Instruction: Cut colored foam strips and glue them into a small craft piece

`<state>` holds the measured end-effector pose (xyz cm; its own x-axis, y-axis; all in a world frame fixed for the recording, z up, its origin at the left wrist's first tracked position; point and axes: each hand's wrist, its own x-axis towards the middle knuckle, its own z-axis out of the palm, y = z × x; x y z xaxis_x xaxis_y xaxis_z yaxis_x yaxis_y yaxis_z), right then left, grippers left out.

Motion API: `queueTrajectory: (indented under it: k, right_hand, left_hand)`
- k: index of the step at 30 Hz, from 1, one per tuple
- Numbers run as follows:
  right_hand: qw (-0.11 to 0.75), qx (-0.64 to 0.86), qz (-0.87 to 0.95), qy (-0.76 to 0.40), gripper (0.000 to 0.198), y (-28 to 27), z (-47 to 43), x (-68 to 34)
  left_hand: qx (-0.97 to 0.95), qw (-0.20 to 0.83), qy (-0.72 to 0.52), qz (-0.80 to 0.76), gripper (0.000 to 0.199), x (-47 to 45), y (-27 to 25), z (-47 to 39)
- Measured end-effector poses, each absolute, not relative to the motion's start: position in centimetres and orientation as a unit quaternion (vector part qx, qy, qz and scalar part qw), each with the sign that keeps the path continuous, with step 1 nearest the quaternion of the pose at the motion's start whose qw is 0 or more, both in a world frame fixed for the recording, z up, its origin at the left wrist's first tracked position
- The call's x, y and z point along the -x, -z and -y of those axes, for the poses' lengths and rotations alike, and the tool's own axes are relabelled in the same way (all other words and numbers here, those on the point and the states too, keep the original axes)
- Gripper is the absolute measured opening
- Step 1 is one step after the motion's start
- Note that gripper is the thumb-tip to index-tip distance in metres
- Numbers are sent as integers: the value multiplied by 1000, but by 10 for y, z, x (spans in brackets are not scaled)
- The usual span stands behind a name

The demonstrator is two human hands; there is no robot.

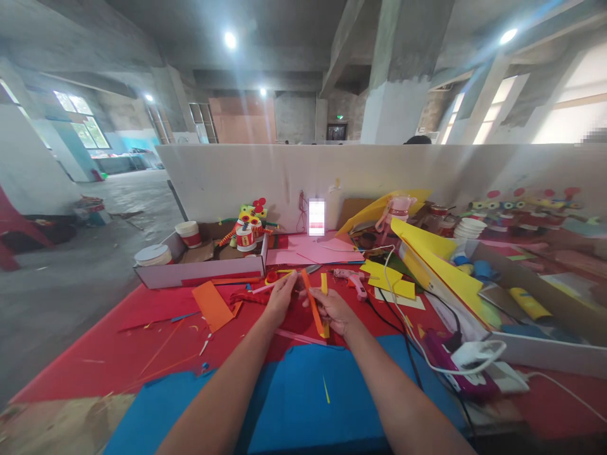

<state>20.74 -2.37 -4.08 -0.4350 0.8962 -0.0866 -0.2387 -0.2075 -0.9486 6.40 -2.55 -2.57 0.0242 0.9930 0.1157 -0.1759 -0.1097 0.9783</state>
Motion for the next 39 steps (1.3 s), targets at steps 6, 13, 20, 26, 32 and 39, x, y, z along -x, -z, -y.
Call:
queueTrajectory:
  k: [6, 13, 20, 26, 32, 39]
  right_hand:
    - [442, 368, 547, -609, 41, 41, 22, -201]
    - [396, 377, 546, -635, 36, 41, 25, -202]
    - [361, 368, 573, -637, 29, 47, 19, -205]
    - [479, 442, 549, -523, 33, 61, 5, -209]
    - [447, 463, 552, -530, 17, 78, -4, -204]
    - [479, 484, 540, -495, 21, 93, -15, -206]
  left_hand:
    - [-502, 522, -528, -444, 37, -64, 26, 26]
    - [-409, 532, -607, -426, 31, -62, 31, 18]
    - [-327, 441, -748, -373, 31, -14, 10, 8]
    - [-593, 239, -478, -602, 25, 9, 9, 10]
    - [-709, 47, -100, -697, 28, -26, 16, 23]
    - [-682, 46, -116, -720, 23, -23, 9, 24]
